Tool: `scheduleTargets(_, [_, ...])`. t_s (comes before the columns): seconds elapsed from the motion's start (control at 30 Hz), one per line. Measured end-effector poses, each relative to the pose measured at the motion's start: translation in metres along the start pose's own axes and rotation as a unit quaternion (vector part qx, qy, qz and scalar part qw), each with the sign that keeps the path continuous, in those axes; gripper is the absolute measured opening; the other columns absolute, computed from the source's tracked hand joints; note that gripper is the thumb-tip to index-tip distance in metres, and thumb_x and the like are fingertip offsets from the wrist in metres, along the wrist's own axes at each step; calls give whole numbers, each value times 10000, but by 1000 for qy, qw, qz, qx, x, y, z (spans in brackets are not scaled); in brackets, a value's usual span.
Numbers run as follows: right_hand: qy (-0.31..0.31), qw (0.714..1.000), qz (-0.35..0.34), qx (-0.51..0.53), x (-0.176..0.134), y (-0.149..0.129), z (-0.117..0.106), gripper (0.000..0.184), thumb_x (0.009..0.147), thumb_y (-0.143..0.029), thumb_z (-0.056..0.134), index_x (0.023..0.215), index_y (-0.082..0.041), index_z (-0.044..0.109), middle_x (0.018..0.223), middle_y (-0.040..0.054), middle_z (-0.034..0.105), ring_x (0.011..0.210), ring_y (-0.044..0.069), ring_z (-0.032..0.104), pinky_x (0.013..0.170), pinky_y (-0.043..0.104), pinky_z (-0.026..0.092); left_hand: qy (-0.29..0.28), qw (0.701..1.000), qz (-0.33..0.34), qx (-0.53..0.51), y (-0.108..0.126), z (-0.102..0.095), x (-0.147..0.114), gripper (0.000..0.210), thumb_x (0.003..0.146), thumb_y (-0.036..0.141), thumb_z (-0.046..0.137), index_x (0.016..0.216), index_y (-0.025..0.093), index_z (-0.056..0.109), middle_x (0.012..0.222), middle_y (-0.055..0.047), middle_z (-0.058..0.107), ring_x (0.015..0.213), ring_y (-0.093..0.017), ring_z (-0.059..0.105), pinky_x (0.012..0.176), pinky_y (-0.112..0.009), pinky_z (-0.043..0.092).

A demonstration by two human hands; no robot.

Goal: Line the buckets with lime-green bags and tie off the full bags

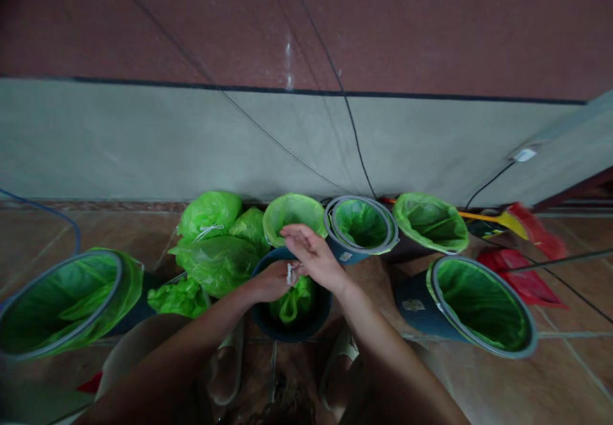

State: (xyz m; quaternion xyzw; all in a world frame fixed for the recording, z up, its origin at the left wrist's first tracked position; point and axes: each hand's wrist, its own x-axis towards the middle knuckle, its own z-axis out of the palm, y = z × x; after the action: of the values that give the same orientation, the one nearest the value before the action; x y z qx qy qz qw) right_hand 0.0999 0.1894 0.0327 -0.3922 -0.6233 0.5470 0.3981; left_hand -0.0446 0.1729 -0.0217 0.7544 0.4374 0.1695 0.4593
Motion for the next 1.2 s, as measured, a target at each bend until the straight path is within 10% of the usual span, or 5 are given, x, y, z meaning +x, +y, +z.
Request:
scheduleTargets(0.17, [-56,955,66,-285,-2,19,-27,282,908,-364,469,873,-212,705,869,48,718,847,191,639,814,313,465,32,996,-44,-68,-8,-13,-3,402,943,427,390,775,156,635,638,-2,572,597,-108,517,624,-220,439])
scheduleTargets(0.37, [-100,956,158,-225,-13,37,-26,249,854,-337,500,796,-192,694,616,-11,603,553,119,538,532,222,410,110,963,-112,-221,-9,-20,-2,286,852,376,527,828,128,665,631,-3,580,488,-83,437,498,-210,385])
scheduleTargets(0.53, [-96,938,147,-299,-9,39,-23,179,810,-275,556,813,-191,715,762,34,695,702,170,608,695,296,469,135,988,-59,-35,-5,-27,-9,153,777,189,555,821,165,700,705,-15,652,665,-138,579,690,-257,453])
scheduleTargets(0.7, [-88,985,41,-143,4,48,-14,256,853,-232,478,981,-192,696,1010,49,714,971,185,618,947,347,434,56,986,50,150,6,-35,-21,263,794,155,512,1023,201,631,764,-3,646,715,-151,596,714,-246,427])
scheduleTargets(1.2, [-104,981,164,20,2,61,2,264,787,-371,632,926,-159,707,745,-5,633,616,86,513,609,213,414,168,955,51,238,3,-34,-25,232,944,308,457,916,203,662,960,-65,664,907,-167,612,795,-242,443])
